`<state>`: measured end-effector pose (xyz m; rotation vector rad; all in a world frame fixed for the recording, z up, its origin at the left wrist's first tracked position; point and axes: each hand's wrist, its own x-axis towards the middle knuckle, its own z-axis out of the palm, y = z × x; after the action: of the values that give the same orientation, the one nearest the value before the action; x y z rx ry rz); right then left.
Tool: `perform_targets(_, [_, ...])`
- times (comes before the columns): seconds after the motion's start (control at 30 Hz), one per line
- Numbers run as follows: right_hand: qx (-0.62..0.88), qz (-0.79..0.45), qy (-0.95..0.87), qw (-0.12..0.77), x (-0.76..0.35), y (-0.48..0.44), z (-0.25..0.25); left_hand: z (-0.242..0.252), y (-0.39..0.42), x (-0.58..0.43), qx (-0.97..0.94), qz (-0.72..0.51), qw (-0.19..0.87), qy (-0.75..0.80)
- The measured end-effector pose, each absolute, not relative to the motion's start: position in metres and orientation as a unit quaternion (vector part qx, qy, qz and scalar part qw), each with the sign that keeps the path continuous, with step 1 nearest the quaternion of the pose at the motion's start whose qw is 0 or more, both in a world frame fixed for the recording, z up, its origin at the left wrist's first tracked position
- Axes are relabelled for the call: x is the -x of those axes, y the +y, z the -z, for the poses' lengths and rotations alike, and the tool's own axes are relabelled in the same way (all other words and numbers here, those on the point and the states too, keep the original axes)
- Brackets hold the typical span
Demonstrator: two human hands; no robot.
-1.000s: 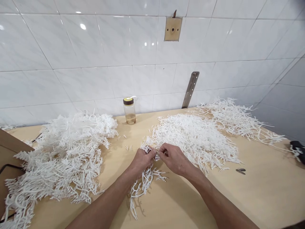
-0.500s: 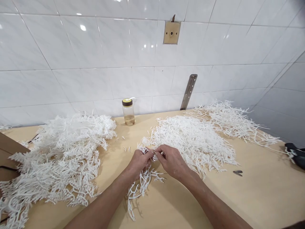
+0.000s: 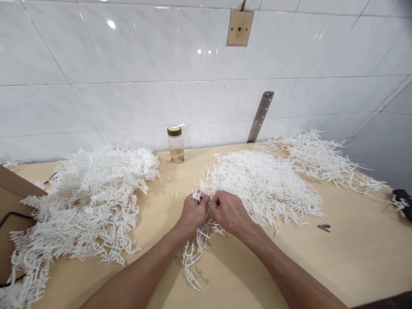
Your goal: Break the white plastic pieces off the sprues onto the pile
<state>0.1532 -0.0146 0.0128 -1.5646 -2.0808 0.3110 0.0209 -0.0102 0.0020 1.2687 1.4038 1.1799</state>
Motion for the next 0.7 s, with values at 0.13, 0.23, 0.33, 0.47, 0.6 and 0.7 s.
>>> perform_targets(0.13, [0.585,-0.168,-0.749,0.263,-0.153,-0.011,-0.011,0.0,-0.012,-0.02,-0.514,-0.489,0.434,0.555])
perform_targets(0.23, [0.635,-0.193,-0.699,0.268,-0.158,-0.005,-0.013,-0.001,-0.013,-0.016,-0.522,-0.533,0.407,0.527])
perform_targets(0.33, [0.645,-0.177,-0.674,0.314,-0.167,0.0,-0.017,-0.001,-0.011,-0.014,-0.517,-0.543,0.432,0.503])
perform_targets(0.47, [0.627,-0.163,-0.653,0.392,-0.176,0.002,-0.022,-0.003,-0.008,-0.013,-0.479,-0.516,0.532,0.47])
perform_targets(0.6, [0.632,-0.129,-0.64,0.419,-0.185,0.003,-0.023,-0.011,-0.01,-0.013,-0.46,-0.511,0.571,0.448])
perform_targets(0.7, [0.613,-0.146,-0.658,0.412,-0.187,0.001,-0.023,-0.015,-0.012,-0.014,-0.459,-0.505,0.577,0.449])
